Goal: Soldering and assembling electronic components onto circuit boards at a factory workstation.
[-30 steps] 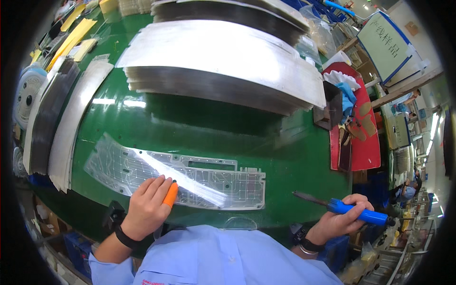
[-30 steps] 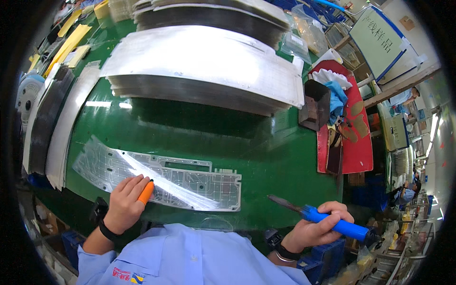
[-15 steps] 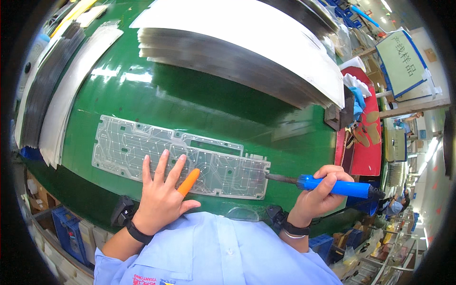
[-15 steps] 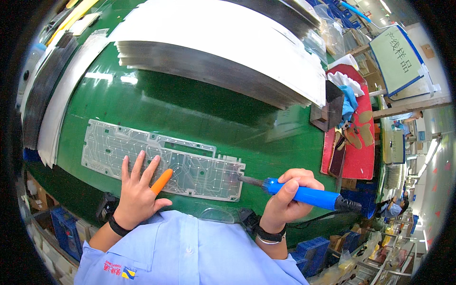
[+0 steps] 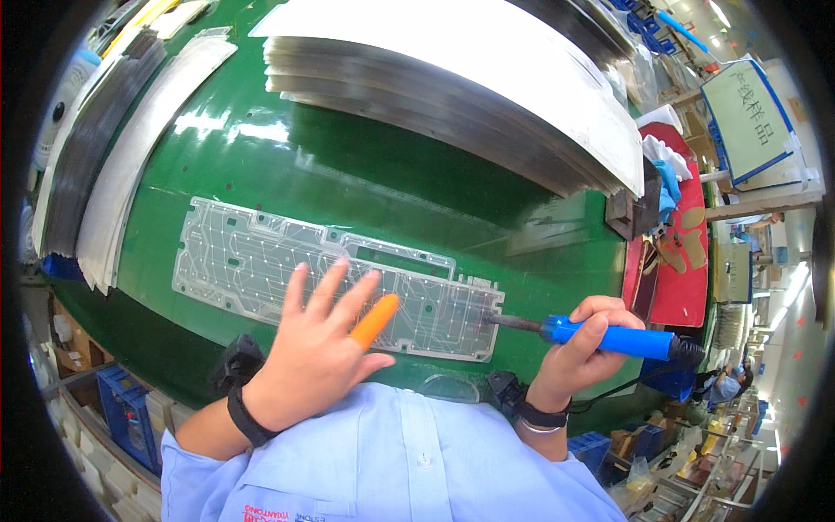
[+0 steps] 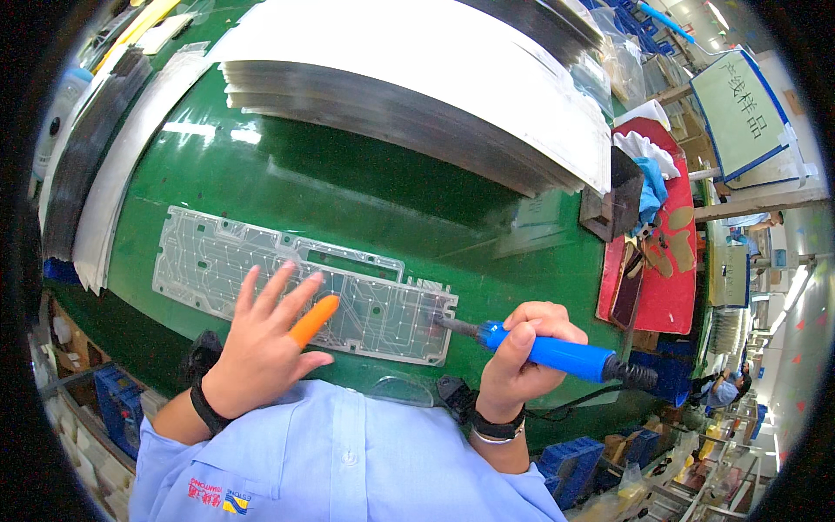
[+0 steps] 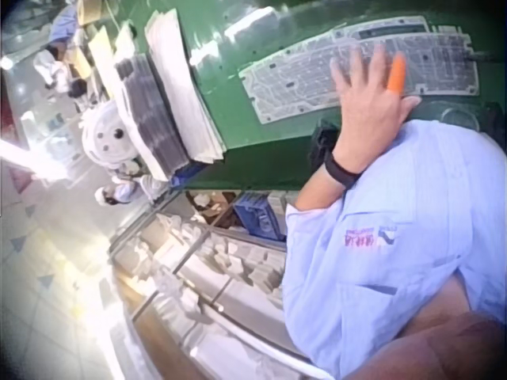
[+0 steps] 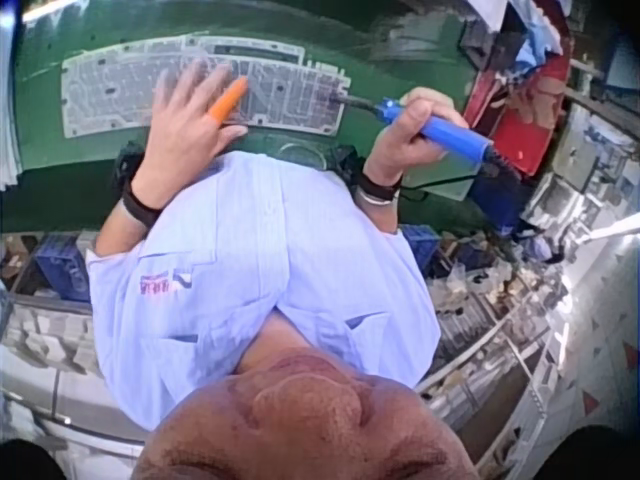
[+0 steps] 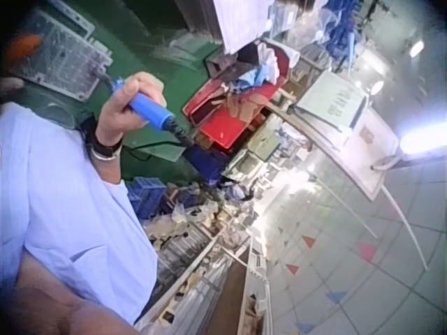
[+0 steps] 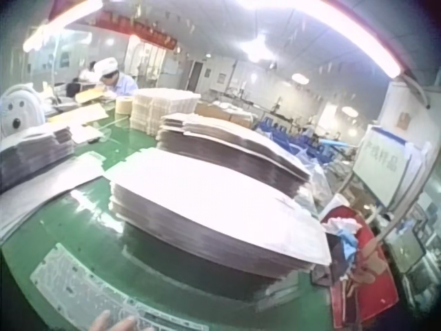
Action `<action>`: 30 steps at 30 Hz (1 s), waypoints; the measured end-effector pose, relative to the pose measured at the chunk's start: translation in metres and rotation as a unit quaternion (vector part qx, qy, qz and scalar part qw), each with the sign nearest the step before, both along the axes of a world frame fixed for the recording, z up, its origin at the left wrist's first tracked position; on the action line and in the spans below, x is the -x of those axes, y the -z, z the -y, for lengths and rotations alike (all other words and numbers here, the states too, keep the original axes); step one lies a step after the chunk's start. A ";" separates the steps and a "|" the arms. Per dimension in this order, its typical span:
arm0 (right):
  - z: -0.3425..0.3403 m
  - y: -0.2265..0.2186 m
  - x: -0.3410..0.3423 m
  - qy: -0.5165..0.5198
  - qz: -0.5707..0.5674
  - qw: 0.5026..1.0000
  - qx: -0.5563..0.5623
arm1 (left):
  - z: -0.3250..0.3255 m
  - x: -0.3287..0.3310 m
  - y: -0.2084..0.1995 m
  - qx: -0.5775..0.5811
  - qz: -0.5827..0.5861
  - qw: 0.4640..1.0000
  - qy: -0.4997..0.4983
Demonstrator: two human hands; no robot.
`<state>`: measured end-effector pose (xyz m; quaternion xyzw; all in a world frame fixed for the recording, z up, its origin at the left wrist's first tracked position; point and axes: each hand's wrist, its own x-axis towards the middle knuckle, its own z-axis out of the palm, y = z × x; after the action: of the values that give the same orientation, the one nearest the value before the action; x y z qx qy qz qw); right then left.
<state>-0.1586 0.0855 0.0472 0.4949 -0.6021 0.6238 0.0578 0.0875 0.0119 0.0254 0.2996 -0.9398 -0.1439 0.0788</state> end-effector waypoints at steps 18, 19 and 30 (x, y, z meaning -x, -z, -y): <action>-0.040 -0.014 0.027 0.194 0.012 0.979 0.061 | 0.004 0.089 0.027 0.027 -0.013 0.980 0.196; -0.040 -0.015 0.028 0.194 0.007 0.979 0.065 | 0.005 0.085 0.028 0.007 -0.019 0.983 0.183; -0.042 -0.012 0.029 0.183 0.030 0.979 0.083 | 0.027 0.039 0.003 0.010 0.057 0.987 0.150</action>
<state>-0.1881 0.1275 0.0597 0.3514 -0.6298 0.6650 0.1938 0.0484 -0.0148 0.0223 0.1627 -0.9784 -0.1272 0.0055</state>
